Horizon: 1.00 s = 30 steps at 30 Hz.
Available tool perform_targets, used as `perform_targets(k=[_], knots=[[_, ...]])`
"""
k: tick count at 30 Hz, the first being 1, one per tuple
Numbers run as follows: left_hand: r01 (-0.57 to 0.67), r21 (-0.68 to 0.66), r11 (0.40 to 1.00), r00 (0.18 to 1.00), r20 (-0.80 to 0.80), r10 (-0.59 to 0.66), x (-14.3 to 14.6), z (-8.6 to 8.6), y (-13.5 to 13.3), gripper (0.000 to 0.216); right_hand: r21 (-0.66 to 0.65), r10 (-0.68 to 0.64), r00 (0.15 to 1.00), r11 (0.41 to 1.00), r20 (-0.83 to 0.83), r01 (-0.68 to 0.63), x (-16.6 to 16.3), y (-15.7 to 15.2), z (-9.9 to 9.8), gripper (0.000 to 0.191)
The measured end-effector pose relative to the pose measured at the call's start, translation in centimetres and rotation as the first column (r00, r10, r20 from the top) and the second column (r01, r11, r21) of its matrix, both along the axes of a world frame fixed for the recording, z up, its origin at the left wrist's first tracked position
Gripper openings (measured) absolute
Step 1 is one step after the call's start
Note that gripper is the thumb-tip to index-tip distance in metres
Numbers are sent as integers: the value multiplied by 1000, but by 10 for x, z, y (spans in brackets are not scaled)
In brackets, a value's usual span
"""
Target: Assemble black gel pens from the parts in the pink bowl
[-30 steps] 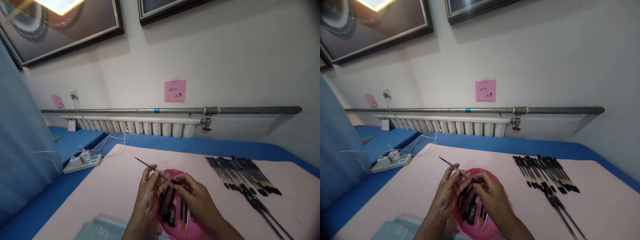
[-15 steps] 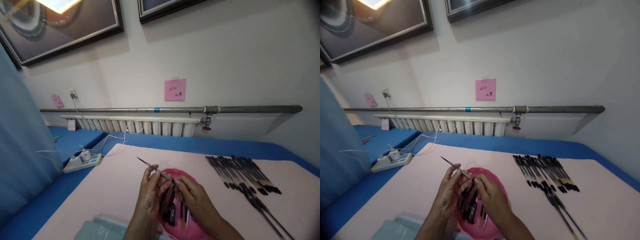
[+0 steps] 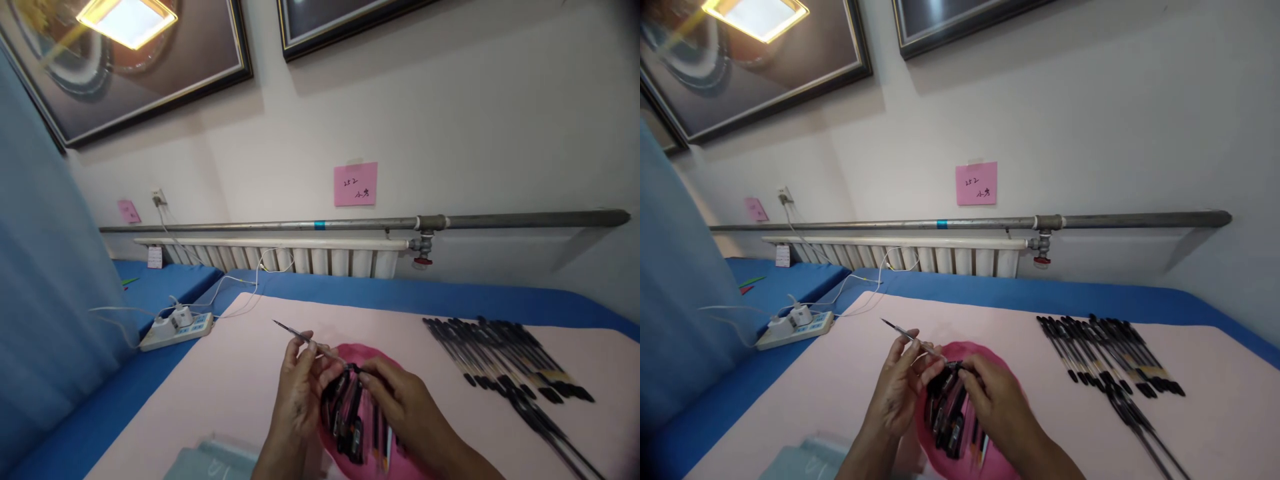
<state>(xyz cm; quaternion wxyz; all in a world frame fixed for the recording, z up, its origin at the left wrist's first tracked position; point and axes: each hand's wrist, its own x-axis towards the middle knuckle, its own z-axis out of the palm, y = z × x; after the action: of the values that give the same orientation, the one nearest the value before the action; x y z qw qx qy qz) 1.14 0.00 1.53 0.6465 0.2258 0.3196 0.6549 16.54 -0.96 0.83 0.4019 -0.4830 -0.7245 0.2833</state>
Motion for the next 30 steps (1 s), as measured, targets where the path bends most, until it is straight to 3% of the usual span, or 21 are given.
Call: perform_targets(k=[9, 14, 21, 25, 30], knots=[[-10, -24, 1000, 1000, -4, 10, -4, -1, 2, 34, -89, -37, 997, 995, 73, 43, 6, 6, -3, 17], [66, -5, 998, 998, -12, -66, -2, -3, 0, 41, -90, -58, 985, 993, 164, 74, 10, 9, -7, 7], [345, -56, 937, 932, -95, -349, 3, -9, -6, 41, -43, -117, 990, 993, -78, 114, 11, 5, 12, 21], [502, -87, 861, 851, -127, -509, 9, -9, -13, 40, -95, -105, 969, 992, -226, 86, 11, 3, 19, 23], [578, -115, 808, 789, -174, -589, 13, -6, -23, 37, -233, -111, 898, 972, -425, 10, 12, 2, 27, 22]])
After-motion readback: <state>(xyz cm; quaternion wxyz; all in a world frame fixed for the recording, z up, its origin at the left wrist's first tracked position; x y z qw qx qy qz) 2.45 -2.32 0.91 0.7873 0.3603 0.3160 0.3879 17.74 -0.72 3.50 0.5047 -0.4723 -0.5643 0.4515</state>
